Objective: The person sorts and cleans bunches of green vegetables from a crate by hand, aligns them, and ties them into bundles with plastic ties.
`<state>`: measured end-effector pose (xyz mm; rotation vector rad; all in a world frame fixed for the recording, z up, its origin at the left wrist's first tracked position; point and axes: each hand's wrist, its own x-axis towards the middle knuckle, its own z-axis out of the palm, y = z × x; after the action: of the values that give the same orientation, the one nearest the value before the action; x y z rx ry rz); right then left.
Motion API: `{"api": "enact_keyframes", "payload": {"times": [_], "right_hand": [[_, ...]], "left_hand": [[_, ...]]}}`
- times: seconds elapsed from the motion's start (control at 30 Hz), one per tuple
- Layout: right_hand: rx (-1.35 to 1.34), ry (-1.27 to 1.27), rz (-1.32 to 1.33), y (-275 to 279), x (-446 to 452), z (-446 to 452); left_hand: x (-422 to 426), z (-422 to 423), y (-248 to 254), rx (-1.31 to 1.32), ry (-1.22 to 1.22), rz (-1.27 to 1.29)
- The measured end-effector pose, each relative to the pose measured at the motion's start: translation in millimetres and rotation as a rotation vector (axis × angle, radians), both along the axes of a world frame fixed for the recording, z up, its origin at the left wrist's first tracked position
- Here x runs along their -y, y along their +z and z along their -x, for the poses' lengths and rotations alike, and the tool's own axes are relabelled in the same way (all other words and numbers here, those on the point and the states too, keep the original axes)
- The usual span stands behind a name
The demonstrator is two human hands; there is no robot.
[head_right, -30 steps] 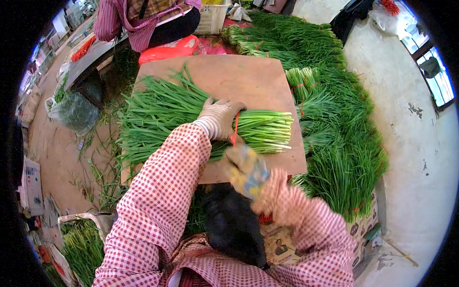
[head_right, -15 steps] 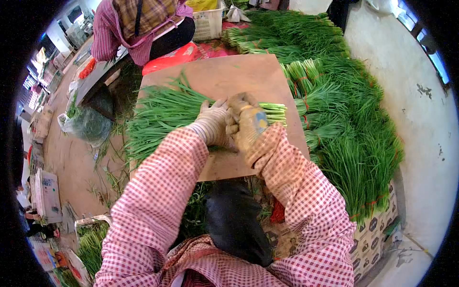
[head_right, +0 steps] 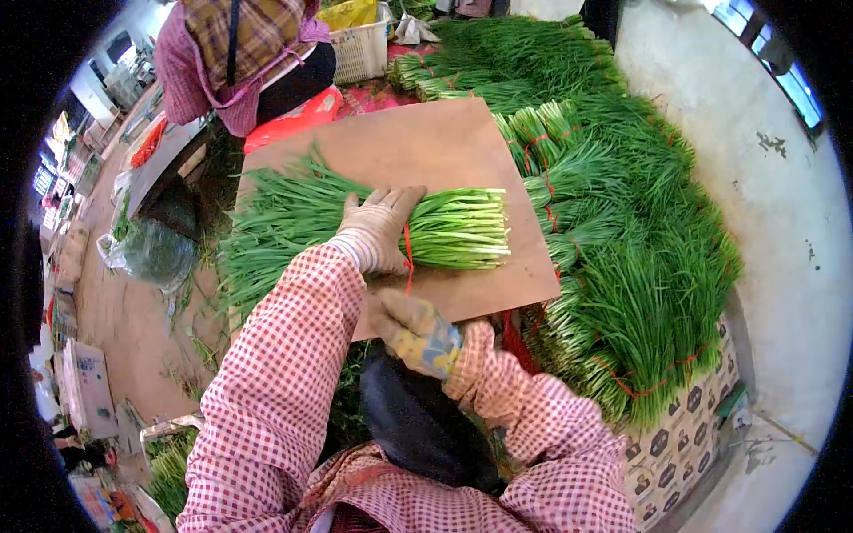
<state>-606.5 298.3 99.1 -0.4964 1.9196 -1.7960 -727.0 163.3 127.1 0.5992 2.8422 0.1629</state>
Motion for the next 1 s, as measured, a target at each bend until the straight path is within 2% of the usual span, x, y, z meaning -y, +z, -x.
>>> {"api": "enact_keyframes", "payload": {"times": [0.03,0.1,0.17,0.2,0.23,0.3,0.33,0.37,0.4,0.43,0.47,0.5,0.53,0.6,0.63,0.67,0.73,0.77,0.83,0.87,0.9,0.93,1.0], "right_hand": [[-0.206,-0.078,0.08,23,4,8],[-0.696,-0.199,0.097,33,-1,39],[-0.614,-0.275,0.158,38,-22,77],[-0.428,-0.283,0.222,50,-28,85],[-0.242,-0.306,0.291,62,-35,93],[0.012,-0.41,0.664,78,-40,95],[0.015,-0.406,0.666,52,-39,101],[0.136,-0.555,0.587,3,-38,112],[0.256,-0.705,0.505,-10,-34,114],[0.255,-0.705,0.505,-16,-40,124],[0.262,-0.575,0.459,-7,-42,129],[0.278,-0.452,0.414,0,-43,127],[0.272,-0.452,0.413,11,-46,128],[-0.013,-0.273,0.076,37,-46,137],[-0.277,-0.123,-0.232,49,-52,143],[-0.273,-0.118,-0.23,51,-52,141],[-0.529,0.125,-0.845,49,-51,131],[-0.381,0.28,-0.924,45,-47,128],[-0.297,0.337,-0.898,35,-42,125],[-0.215,0.397,-0.873,30,-38,121],[-0.243,0.371,-0.831,49,-38,109],[-0.269,0.359,-0.814,57,-39,105],[-0.25,0.324,-0.749,49,-39,110]], "left_hand": [[4,0,4,-0.002,0.011,-0.004],[13,0,13,-0.08,-0.12,0.107],[19,-19,67,-0.063,-0.164,0.236],[22,-26,79,-0.077,-0.178,0.275],[28,-24,78,-0.084,-0.201,0.299],[29,-30,69,-0.08,-0.186,0.305],[29,-32,60,-0.072,-0.17,0.303],[29,-27,36,-0.098,-0.141,0.279],[29,-23,25,-0.099,-0.143,0.279],[31,-17,15,-0.115,-0.149,0.279],[33,-15,11,-0.126,-0.15,0.277],[29,-17,31,-0.039,-0.147,0.283],[28,-20,35,-0.045,-0.147,0.281],[31,-27,41,-0.222,-0.187,0.314],[37,-33,39,-0.343,-0.206,0.274],[43,-42,35,-0.338,-0.202,0.276],[49,-69,28,-0.616,-0.173,0.041],[50,-84,20,-0.78,-0.209,-0.183],[47,-120,0,-0.413,-0.11,-0.331],[36,-137,-7,-0.293,-0.065,-0.627],[22,-154,-5,-0.056,0.052,-0.873],[14,-165,-19,0.372,0.301,-0.831],[-3,-172,-44,0.585,0.432,-1.106]]}}
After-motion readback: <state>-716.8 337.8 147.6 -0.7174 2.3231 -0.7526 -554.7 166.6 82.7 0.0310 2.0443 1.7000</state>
